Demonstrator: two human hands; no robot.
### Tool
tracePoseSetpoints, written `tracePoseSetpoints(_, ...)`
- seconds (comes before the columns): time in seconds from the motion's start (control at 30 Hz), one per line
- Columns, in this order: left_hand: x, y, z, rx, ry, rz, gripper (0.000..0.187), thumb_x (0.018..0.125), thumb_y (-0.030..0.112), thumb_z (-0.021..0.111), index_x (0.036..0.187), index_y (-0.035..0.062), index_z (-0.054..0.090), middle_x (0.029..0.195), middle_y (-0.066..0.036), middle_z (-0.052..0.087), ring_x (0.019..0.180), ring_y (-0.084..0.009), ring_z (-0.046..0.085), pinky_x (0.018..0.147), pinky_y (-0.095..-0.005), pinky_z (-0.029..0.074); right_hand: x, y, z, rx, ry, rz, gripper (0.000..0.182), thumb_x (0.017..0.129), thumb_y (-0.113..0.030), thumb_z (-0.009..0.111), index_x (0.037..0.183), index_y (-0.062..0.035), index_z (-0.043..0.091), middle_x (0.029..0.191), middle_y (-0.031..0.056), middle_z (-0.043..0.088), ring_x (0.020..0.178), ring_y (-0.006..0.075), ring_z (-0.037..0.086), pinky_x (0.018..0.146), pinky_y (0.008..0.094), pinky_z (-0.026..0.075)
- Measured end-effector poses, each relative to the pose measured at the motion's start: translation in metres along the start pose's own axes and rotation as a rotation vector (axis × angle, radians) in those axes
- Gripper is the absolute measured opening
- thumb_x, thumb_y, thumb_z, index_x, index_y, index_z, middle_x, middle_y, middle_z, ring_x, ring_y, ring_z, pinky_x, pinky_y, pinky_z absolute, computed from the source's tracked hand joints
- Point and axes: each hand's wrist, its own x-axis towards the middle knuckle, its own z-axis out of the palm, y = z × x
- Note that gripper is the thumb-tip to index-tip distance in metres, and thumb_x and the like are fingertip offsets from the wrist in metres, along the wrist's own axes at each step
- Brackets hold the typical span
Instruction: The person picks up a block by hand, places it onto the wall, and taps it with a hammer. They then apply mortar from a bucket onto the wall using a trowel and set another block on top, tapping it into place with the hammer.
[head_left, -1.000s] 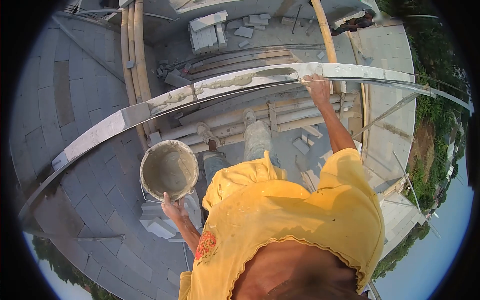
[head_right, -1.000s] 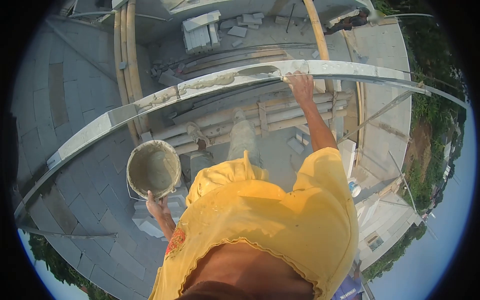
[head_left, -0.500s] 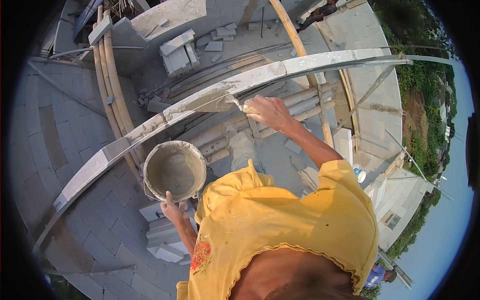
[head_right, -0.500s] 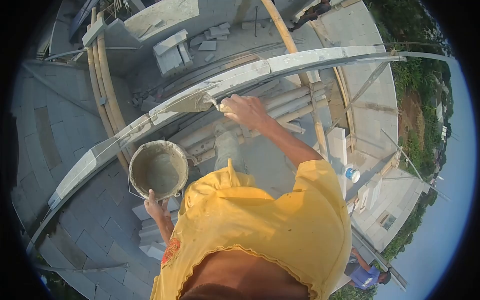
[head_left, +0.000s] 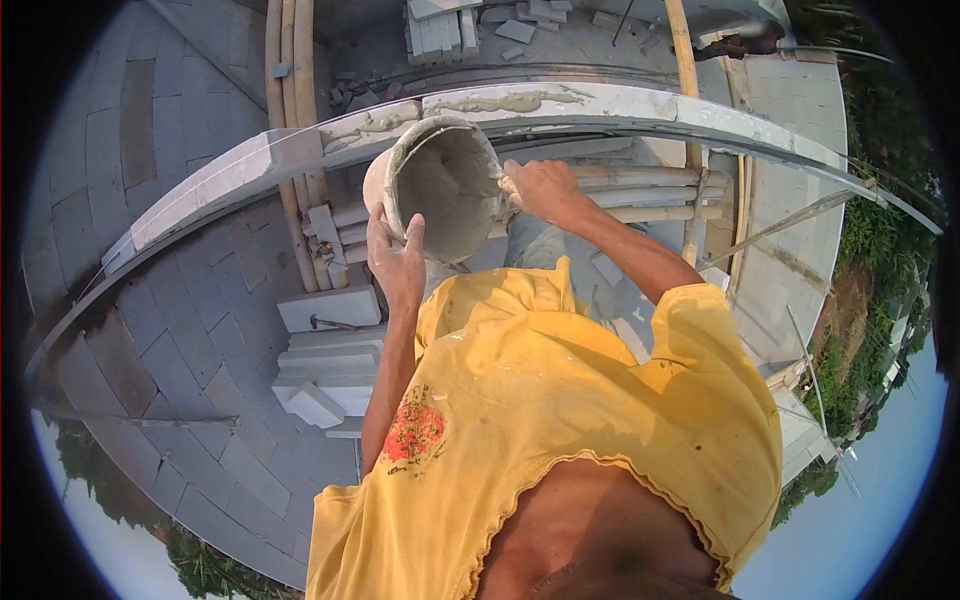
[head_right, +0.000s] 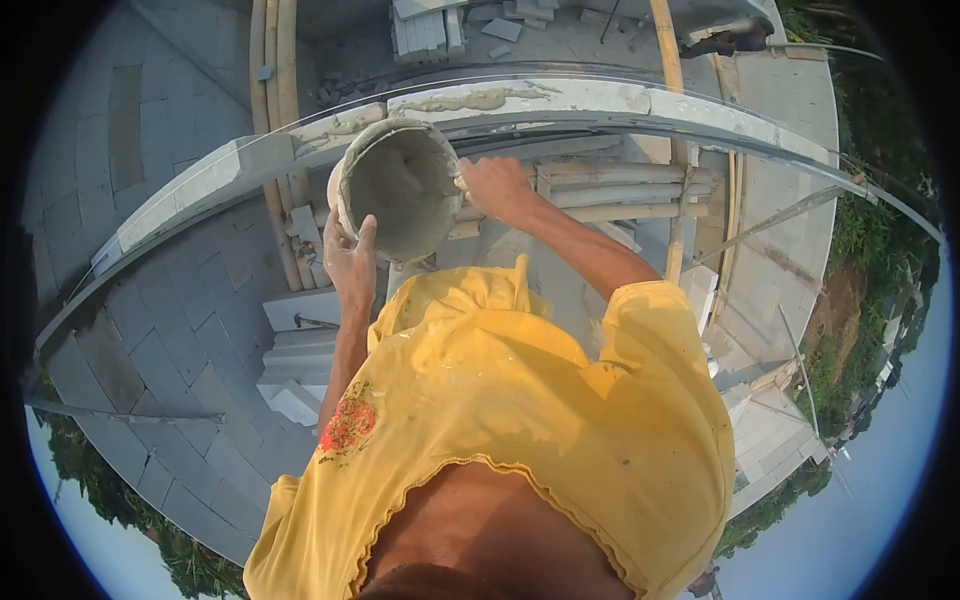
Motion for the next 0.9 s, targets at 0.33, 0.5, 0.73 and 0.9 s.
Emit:
tracePoseSetpoints(0.33, 0.015, 0.010, -0.009, -0.318, -0.043, -0.332, 0.037, 0.096, 0.019, 0.072, 0.125, -0.0013, 0.061, 0.104, -0.011, 0.068, 0.085, -0.0152, 0.067, 0.076, -0.0326, 0.061, -0.054, 0.070, 0.025, 0.519, -0.028, 0.070, 0.045, 0.081, -0.045, 0.078, 0.110, -0.0121, 0.067, 0.096, 0.0139, 0.075, 0.090, 0.0359, 0.071, 0.080, 0.0447, 0.054)
tracePoseSetpoints(0.5, 0.007, -0.003, 0.012, -0.414, -0.036, -0.402, 0.027, 0.098, 0.021, 0.072, 0.092, 0.0057, 0.051, 0.091, -0.008, 0.063, 0.078, -0.0164, 0.068, 0.070, -0.0387, 0.067, -0.079, 0.118, 0.024, 0.683, 0.049, 0.114, 0.047, 0.083, -0.052, 0.078, 0.106, -0.0127, 0.069, 0.096, 0.0124, 0.076, 0.090, 0.0326, 0.072, 0.080, 0.0416, 0.054)
tracePoseSetpoints(0.73, -0.011, -0.009, 0.050, -0.514, 0.052, -0.525, 0.026, 0.098, 0.019, 0.070, 0.094, 0.0043, 0.049, 0.093, -0.010, 0.061, 0.079, -0.0217, 0.069, 0.071, -0.0465, 0.069, -0.086, 0.212, -0.027, 0.334, 0.313, 0.221, 0.042, 0.086, -0.049, 0.078, 0.106, -0.0137, 0.069, 0.095, 0.0085, 0.074, 0.090, 0.0300, 0.072, 0.079, 0.0402, 0.055)
tracePoseSetpoints(0.9, -0.022, -0.012, 0.038, -0.562, 0.112, -0.540, 0.025, 0.098, 0.017, 0.069, 0.096, 0.0047, 0.048, 0.095, -0.011, 0.061, 0.084, -0.0244, 0.070, 0.071, -0.0502, 0.069, -0.046, 0.270, -0.026, -0.178, 0.518, 0.033, 0.035, 0.084, -0.041, 0.078, 0.104, -0.0158, 0.065, 0.091, 0.0053, 0.068, 0.087, 0.0272, 0.070, 0.076, 0.0424, 0.053)
